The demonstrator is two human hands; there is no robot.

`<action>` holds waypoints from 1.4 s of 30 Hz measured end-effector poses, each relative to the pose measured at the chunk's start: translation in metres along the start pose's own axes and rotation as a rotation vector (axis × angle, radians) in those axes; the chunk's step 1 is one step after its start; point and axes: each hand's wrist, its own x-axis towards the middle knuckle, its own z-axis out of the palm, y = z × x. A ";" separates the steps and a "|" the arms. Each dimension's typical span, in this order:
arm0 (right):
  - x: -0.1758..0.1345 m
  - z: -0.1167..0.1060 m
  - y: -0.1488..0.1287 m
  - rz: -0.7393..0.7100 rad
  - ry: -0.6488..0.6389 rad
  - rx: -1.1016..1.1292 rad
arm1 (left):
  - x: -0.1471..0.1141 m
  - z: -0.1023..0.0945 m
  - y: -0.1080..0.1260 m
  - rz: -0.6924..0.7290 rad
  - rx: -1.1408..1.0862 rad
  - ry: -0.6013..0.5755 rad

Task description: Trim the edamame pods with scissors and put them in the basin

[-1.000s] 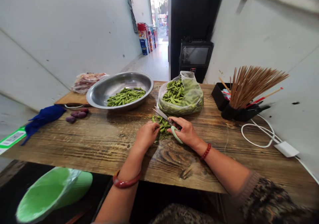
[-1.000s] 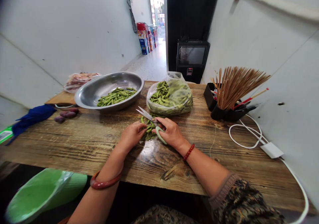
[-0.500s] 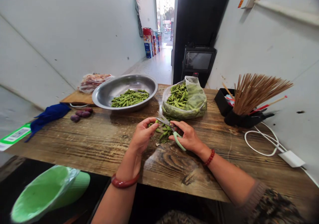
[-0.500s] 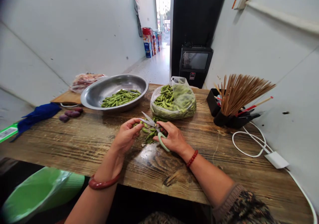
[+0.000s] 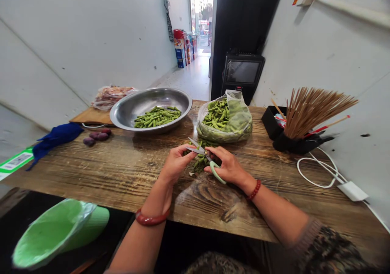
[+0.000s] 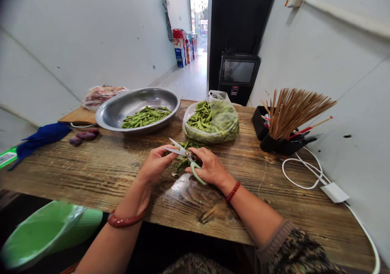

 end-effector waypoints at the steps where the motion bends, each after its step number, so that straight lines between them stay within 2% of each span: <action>1: 0.000 0.000 0.000 -0.003 0.003 -0.003 | 0.000 0.000 0.000 -0.001 -0.004 -0.005; 8: -0.001 0.002 0.003 -0.013 0.020 -0.005 | -0.002 0.001 0.005 -0.004 0.000 0.001; 18: 0.000 0.002 0.002 0.023 0.000 -0.045 | -0.001 -0.004 0.005 0.095 0.064 -0.001; 22: 0.000 0.002 0.000 0.016 0.020 -0.028 | 0.000 -0.005 0.004 0.055 0.061 0.030; 26: 0.001 0.004 0.001 0.061 0.093 0.014 | 0.000 -0.004 0.005 -0.059 -0.126 0.088; 29: 0.002 0.004 0.003 0.096 0.144 0.025 | 0.000 -0.003 0.007 -0.111 -0.254 0.075; 36: 0.000 0.003 0.002 0.038 0.048 -0.002 | 0.000 -0.003 0.008 -0.113 -0.304 0.026; 42: 0.000 0.003 0.000 0.041 0.039 0.011 | -0.002 -0.001 0.009 -0.119 -0.268 0.000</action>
